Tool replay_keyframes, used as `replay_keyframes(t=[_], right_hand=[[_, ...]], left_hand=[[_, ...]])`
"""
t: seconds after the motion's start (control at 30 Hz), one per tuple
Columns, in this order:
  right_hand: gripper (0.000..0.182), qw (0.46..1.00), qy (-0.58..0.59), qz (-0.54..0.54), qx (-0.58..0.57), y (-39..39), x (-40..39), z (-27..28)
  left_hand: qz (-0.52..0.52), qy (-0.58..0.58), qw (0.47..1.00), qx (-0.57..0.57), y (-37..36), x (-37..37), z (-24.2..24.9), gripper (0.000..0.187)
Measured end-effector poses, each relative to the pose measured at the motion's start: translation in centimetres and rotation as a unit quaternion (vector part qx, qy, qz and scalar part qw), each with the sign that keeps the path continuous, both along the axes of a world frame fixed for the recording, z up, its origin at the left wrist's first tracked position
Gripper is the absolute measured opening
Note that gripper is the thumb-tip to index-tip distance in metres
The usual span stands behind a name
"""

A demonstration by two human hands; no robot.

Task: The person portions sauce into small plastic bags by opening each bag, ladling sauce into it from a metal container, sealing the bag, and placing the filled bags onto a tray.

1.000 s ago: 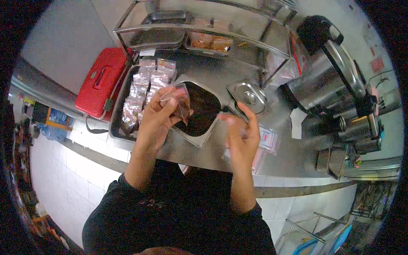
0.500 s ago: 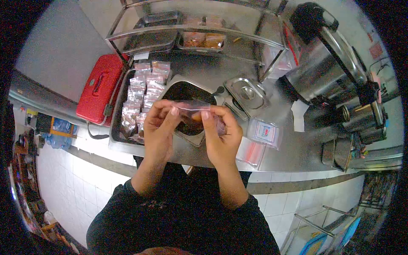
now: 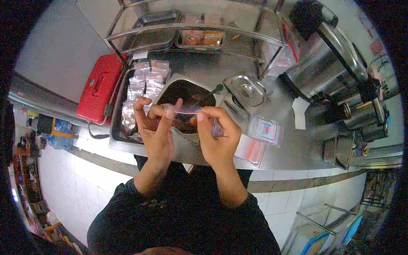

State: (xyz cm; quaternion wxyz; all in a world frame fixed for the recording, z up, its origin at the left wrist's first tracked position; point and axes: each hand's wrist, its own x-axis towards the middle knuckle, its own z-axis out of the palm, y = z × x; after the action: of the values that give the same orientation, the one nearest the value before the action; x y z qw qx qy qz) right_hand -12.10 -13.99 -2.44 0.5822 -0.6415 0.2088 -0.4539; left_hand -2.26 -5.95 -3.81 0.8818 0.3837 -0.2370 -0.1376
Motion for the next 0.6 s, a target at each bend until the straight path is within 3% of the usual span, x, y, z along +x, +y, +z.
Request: replay_keyframes(t=[0.23,0.4,0.6], right_hand=[[0.009,0.998,-0.017,0.002,-0.066,-0.3,0.2,-0.5],[0.010,0.997,-0.010,-0.007,-0.071,-0.4,-0.1,-0.4],[0.012,0.996,0.003,0.032,-0.083,-0.4,-0.4,0.3]], left_hand=[[-0.024,0.007,0.999,-0.040,-0.2,-0.5,-0.2,0.050],[-0.055,-0.043,0.996,0.052,0.1,-0.6,0.1,0.052],[-0.066,-0.068,0.994,0.049,0.3,-0.8,-0.2,0.055]])
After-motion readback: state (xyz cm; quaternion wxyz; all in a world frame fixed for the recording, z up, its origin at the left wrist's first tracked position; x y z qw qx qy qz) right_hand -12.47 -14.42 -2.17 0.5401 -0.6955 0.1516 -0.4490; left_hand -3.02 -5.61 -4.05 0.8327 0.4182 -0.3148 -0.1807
